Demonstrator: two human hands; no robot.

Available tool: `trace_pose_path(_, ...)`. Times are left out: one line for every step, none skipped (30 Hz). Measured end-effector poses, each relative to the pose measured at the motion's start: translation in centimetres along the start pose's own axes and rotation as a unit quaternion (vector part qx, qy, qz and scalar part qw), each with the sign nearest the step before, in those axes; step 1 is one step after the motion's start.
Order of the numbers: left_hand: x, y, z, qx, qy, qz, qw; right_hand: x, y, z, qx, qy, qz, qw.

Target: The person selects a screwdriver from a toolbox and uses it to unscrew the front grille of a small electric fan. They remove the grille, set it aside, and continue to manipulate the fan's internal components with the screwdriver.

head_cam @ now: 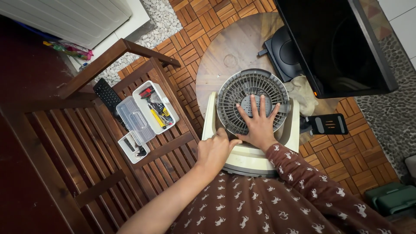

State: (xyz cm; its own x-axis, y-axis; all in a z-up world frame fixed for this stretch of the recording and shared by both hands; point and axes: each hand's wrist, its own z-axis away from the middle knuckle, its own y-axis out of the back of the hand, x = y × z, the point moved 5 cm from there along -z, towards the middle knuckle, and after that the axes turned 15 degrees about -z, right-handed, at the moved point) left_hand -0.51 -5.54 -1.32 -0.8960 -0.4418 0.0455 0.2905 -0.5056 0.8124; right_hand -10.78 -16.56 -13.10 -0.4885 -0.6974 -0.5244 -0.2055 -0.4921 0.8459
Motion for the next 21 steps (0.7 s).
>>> trace_pose_path(0.1, 0.1, 0.4, -0.038, 0.007, -0.004, 0.999, 0.0, 0.0, 0.2, 0.002, 0.003, 0.0, 1.0)
trace_pose_path(0.4, 2.1, 1.1, 0.125, -0.034, -0.004, 0.992, 0.1, 0.0, 0.4, -0.004, 0.001, 0.002, 1.0)
trace_pose_path(0.1, 4.0, 2.2, 0.287, -0.075, -0.006, 0.955, 0.2, 0.0, 0.3, -0.006, -0.001, 0.004, 1.0)
trace_pose_path(-0.3, 5.3, 3.6, 0.44, -0.115, -0.008, 0.89, 0.2, 0.1, 0.1, -0.008, -0.003, 0.005, 1.0)
trace_pose_path(-0.7, 5.1, 3.4, 0.405, -0.161, 0.041, 0.899, 0.3, 0.2, -0.1, -0.009, -0.004, 0.009, 1.0)
trace_pose_path(-1.1, 4.7, 2.9, 0.369, -0.205, 0.089, 0.902, 0.5, 0.4, -0.2, -0.01, -0.004, 0.012, 1.0)
trace_pose_path(-1.3, 3.9, 2.6, 0.327, -0.247, 0.136, 0.902, 0.5, 0.3, -0.1, -0.014, -0.005, 0.014, 1.0)
trace_pose_path(-1.5, 3.1, 2.6, 0.317, -0.232, 0.131, 0.91, 0.3, 0.2, 0.0, -0.011, -0.001, 0.012, 1.0)
trace_pose_path(-1.5, 2.4, 2.6, 0.306, -0.219, 0.127, 0.918, 0.3, 0.3, 0.0, -0.007, 0.001, 0.012, 1.0)
trace_pose_path(-1.5, 1.8, 2.4, 0.296, -0.206, 0.122, 0.925, 0.3, 0.3, 0.0, -0.003, 0.003, 0.012, 1.0)
trace_pose_path(-1.5, 1.4, 1.9, 0.272, -0.174, 0.1, 0.941, 0.3, 0.1, 0.0, -0.01, -0.001, 0.019, 1.0)
trace_pose_path(-1.3, 1.1, 1.5, 0.248, -0.141, 0.077, 0.956, 0.2, 0.0, 0.0, -0.017, -0.005, 0.027, 0.999)
trace_pose_path(-1.2, 1.2, 1.2, 0.223, -0.108, 0.054, 0.967, 0.2, -0.1, 0.0, -0.024, -0.009, 0.035, 0.999)
trace_pose_path(-1.4, 0.9, 0.8, 0.131, -0.058, 0.025, 0.989, 0.2, -0.1, -0.2, -0.025, -0.008, 0.039, 0.999)
trace_pose_path(-1.7, 0.5, 0.5, 0.035, -0.009, -0.003, 0.999, 0.2, -0.2, -0.1, -0.027, -0.007, 0.043, 0.999)
trace_pose_path(-2.1, 0.1, 0.7, -0.062, 0.039, -0.032, 0.997, 0.3, -0.3, -0.1, -0.029, -0.007, 0.047, 0.998)
trace_pose_path(-2.0, 1.5, 0.9, 0.052, 0.036, -0.045, 0.997, 0.2, -0.2, 0.1, -0.018, 0.002, 0.043, 0.999)
trace_pose_path(-1.9, 2.7, 1.3, 0.165, 0.03, -0.059, 0.984, 0.3, -0.1, 0.1, -0.007, 0.011, 0.039, 0.999)
trace_pose_path(-1.8, 3.8, 1.9, 0.278, 0.022, -0.073, 0.958, 0.3, 0.0, 0.0, 0.006, 0.021, 0.036, 0.999)
trace_pose_path(-1.5, 4.3, 2.7, 0.348, -0.03, -0.068, 0.934, 0.3, 0.0, 0.0, 0.0, 0.015, 0.038, 0.999)
trace_pose_path(-1.4, 4.7, 3.8, 0.418, -0.082, -0.064, 0.903, 0.3, 0.0, -0.1, -0.005, 0.008, 0.04, 0.999)
